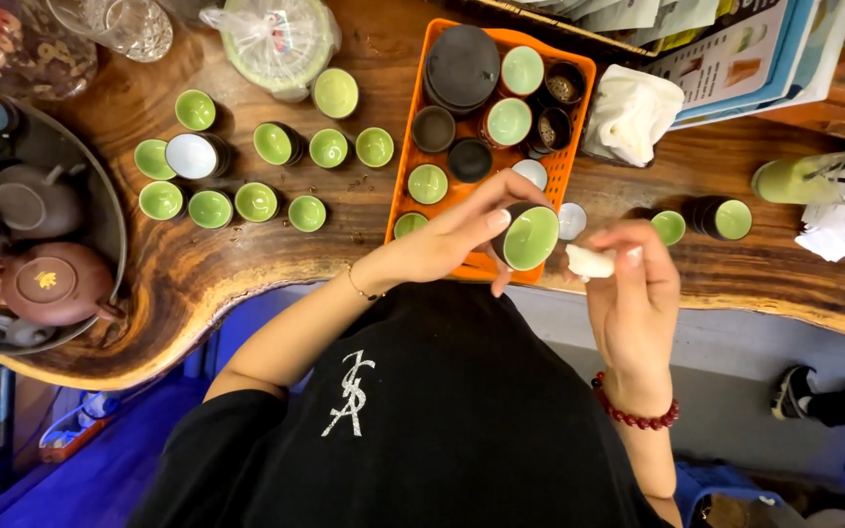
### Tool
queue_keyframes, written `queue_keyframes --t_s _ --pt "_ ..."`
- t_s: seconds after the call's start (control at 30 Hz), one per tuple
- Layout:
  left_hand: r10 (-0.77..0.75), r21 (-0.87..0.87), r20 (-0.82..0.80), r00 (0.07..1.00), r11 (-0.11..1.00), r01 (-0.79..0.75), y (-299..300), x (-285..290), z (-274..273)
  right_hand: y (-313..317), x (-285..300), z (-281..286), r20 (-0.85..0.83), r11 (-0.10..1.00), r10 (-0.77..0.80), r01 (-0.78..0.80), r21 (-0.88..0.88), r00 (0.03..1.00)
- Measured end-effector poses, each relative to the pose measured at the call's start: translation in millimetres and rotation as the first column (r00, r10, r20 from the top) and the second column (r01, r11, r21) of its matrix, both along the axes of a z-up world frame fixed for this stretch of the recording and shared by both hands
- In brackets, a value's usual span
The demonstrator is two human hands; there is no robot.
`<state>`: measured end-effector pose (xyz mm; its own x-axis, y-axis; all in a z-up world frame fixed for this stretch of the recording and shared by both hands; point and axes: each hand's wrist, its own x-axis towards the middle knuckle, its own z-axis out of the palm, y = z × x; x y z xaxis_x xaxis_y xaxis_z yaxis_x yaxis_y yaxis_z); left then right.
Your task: Organizing and wiping small tea cups on a cafe counter.
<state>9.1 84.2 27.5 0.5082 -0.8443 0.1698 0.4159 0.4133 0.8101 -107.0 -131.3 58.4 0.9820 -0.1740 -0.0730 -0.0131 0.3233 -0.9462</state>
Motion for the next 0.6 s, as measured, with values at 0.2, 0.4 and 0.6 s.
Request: queue_keyframes --t_s 0.2,0.4,0.6 --pt "-0.011 -0.01 -0.15 0.989 1.0 0.009 4.9 0.7 -9.4 -7.3 0.7 0.7 0.043 0.999 -0.004 0.003 0.039 0.999" --pt "-0.063 0.094 -0.256 0.965 0.992 0.09 3.7 0.2 -19.5 17.3 19.6 39.2 0.059 0.659 0.167 -0.067 -0.749 0.984" --pt "0.031 0.248 -0.232 0.972 0.968 0.028 4.2 3.7 -10.3 37.9 51.2 72.1 0.063 -0.063 0.496 0.108 -0.992 0.866"
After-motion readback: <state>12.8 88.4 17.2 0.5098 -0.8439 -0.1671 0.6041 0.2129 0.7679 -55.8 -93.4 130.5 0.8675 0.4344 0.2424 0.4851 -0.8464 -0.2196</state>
